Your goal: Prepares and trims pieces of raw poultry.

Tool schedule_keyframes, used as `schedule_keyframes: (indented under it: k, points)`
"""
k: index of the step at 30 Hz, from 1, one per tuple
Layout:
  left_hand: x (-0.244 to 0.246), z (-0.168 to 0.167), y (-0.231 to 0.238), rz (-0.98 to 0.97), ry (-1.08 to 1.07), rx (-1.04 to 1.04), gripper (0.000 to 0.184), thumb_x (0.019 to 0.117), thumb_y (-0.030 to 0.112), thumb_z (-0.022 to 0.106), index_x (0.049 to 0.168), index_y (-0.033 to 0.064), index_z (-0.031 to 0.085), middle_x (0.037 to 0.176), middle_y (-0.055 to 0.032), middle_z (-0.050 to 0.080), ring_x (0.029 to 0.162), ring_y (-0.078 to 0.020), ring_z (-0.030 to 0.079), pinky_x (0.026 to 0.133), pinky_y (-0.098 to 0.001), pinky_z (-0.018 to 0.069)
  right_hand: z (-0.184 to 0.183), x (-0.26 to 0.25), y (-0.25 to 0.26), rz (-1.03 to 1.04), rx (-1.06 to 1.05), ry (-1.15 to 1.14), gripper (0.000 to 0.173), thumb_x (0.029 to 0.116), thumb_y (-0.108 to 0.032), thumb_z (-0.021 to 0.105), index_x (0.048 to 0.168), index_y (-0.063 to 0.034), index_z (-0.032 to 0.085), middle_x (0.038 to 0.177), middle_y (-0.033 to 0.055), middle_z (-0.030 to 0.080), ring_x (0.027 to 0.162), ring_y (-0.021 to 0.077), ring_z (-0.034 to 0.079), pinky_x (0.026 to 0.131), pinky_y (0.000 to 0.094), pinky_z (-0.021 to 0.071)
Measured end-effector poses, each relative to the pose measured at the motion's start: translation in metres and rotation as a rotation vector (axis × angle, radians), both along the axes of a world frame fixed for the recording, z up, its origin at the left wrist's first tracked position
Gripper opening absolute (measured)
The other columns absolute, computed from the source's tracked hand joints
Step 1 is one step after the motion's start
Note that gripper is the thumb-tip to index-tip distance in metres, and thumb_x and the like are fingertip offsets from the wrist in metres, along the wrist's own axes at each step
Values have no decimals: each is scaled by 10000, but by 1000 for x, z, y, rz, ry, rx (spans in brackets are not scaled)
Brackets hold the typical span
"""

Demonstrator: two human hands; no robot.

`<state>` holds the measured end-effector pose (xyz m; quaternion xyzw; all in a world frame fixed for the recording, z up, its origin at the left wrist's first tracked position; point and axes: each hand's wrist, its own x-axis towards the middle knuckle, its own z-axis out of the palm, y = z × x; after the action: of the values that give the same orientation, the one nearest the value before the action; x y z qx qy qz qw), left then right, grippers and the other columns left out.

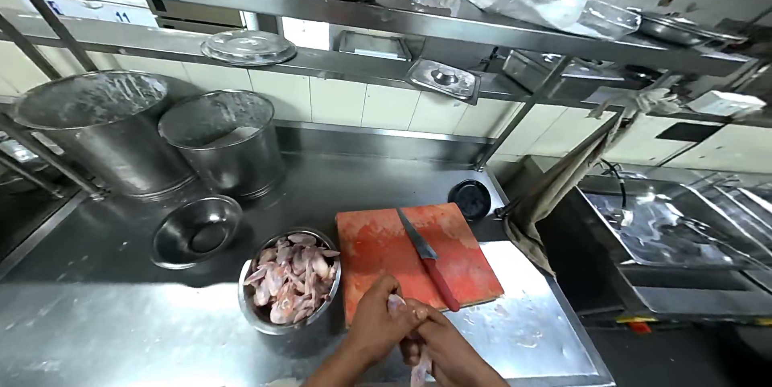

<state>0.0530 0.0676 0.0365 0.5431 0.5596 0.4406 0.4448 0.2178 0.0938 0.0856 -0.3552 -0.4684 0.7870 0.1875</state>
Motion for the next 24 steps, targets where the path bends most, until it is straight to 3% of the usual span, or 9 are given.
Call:
schedule_keyframes:
  k: [2,4,6,8,11,15,18,20,24]
  points:
    - [1,1,-2,-24,-161,32,617,806,703,723,908,105,611,751,3,560,655,-105,555,612,-316,500,6,11,-4,50,-108,117,223,1044,-154,397,1121,-130,605,803,5,649,649,98,609,600,274,542]
    - [6,6,-4,-10,-369,81,446,864,521,762,892,112,588,680,25,542,573,-85,541,535,-276,487,14,14,-9,78,-90,171,169,1076,-204,449,1145,-153,595,828,-17,620,603,49,539,536,221,475]
    - [13,16,-1,21,-452,95,252,921,335,694,912,107,587,700,21,568,597,-90,572,553,-276,508,20,7,-15,43,100,67,144,1106,-243,416,1171,-152,507,793,-59,527,545,6,414,476,187,376]
    - [16,21,-1,29,-429,80,172,937,260,644,962,97,596,747,16,569,647,-93,572,598,-275,505,14,-1,-24,-42,281,-20,167,1103,-227,401,1190,-115,489,736,-56,494,520,27,403,455,216,376]
    - [14,24,4,4,-354,16,176,932,272,649,979,109,604,774,8,582,665,-102,579,604,-288,507,2,-1,-20,-42,514,-97,204,1106,-195,401,1214,-53,499,756,-16,522,547,65,461,487,261,441]
    - [21,8,0,135,-371,11,139,955,208,576,1016,84,581,781,-11,582,615,-113,570,548,-288,504,-18,1,-9,44,796,-313,242,1084,-154,400,1161,-6,575,818,52,610,672,128,600,648,324,550]
    - [20,3,-2,325,-319,78,127,986,162,546,1027,51,593,846,-26,588,705,-114,581,635,-289,525,-14,-3,-18,75,891,-526,286,1086,-237,457,1133,9,596,832,130,653,748,248,678,715,446,585]
    - [17,4,-5,295,-316,39,162,1016,204,540,1012,54,601,837,-24,585,689,-111,578,628,-287,524,-15,0,-21,101,889,-580,300,1084,-276,473,1126,0,584,848,142,660,783,272,693,733,470,587]
    - [13,15,-12,244,-599,-162,456,1086,299,294,854,89,625,613,19,541,454,-70,456,412,-221,371,-27,10,-20,147,824,-419,351,1092,-328,463,1108,-6,600,822,125,639,735,244,657,709,447,567]
